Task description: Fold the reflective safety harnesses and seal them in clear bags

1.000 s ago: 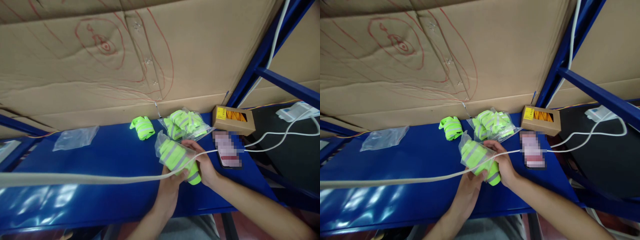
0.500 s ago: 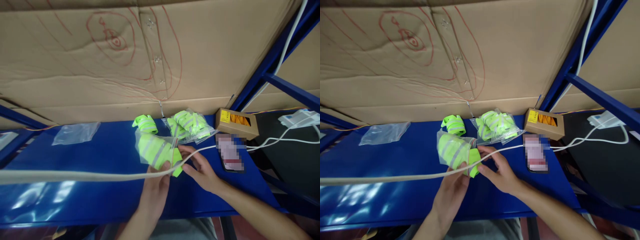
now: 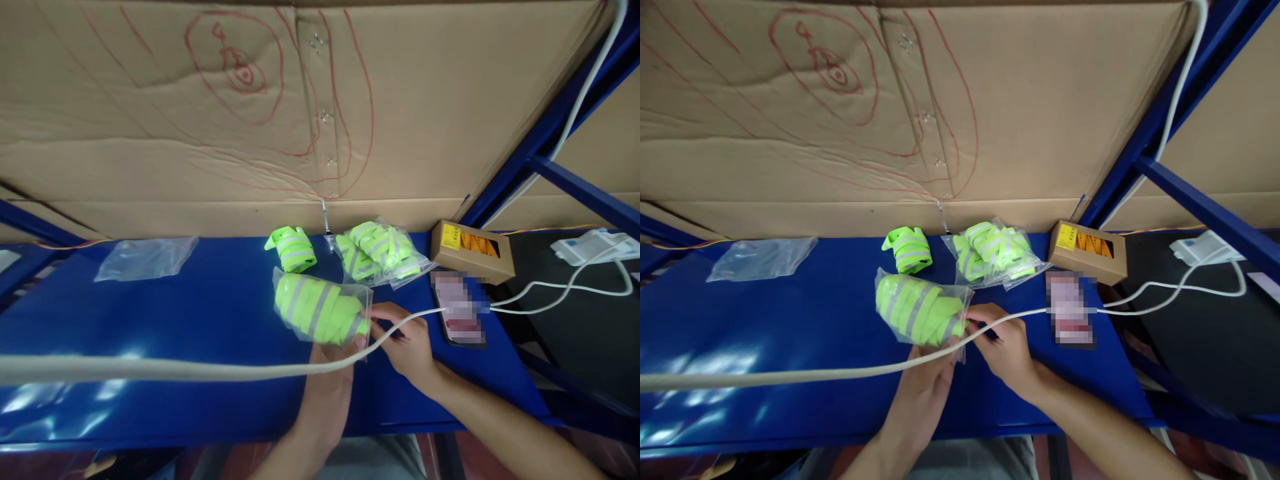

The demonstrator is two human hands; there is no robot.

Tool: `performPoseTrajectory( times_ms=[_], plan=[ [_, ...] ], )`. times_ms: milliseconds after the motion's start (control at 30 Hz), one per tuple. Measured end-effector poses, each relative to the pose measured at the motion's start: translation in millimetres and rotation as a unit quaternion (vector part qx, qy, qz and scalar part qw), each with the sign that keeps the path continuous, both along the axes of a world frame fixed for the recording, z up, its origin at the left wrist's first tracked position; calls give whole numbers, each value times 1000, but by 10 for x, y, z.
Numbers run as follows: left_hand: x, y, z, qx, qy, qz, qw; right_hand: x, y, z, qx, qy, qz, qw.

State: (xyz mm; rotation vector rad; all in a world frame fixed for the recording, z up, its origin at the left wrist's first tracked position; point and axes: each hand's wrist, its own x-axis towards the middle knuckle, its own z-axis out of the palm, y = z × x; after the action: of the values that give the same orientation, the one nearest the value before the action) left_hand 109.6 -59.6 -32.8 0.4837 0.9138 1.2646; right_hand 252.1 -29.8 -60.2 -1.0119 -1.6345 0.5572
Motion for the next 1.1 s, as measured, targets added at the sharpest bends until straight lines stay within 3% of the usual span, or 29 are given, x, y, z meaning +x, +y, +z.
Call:
performPoseTrajectory(
  times_ms=[200, 300, 433, 500, 567, 633, 700, 733, 800, 867, 1000, 1033, 1100],
  plan=[
    [-1, -43, -194, -60, -58, -36, 996, 68, 52, 74, 74, -136, -3, 988],
    [-110, -35, -241, -110, -71, -30, 991, 167, 92, 139, 74, -259, 56, 961],
    [-460, -98, -237, -151, -48, -79, 984, 229, 101, 155, 96, -392, 131, 905],
    [-734, -185, -245, -145, 4, -123, 982, 221, 70, 130, 123, -403, 137, 897],
    [-1019, -294, -274, -102, 119, -152, 976, 199, 19, 105, 145, -382, 143, 902],
    [-1234, -380, -325, -3, 293, -69, 954, 170, -37, 92, 145, -355, 144, 912],
    [-1321, -386, -392, 124, 437, 35, 890, 134, -82, 93, 135, -332, 151, 921],
    [-1312, -348, -425, 185, 480, 53, 856, 114, -97, 99, 131, -321, 157, 925],
    [-1213, -198, -464, 283, 508, 2, 813, 83, -117, 115, 133, -302, 172, 928],
    [-1063, 6, -422, 323, 480, -85, 811, 82, -127, 136, 144, -297, 173, 928],
    [-840, 338, -76, 259, 352, -201, 877, 213, -150, 182, 184, -317, 154, 918],
    [-812, 388, 29, 254, 345, -225, 875, 257, -156, 193, 202, -316, 146, 915],
    [-773, 460, 202, 277, 371, -288, 838, 322, -160, 217, 230, -301, 120, 918]
  ],
)
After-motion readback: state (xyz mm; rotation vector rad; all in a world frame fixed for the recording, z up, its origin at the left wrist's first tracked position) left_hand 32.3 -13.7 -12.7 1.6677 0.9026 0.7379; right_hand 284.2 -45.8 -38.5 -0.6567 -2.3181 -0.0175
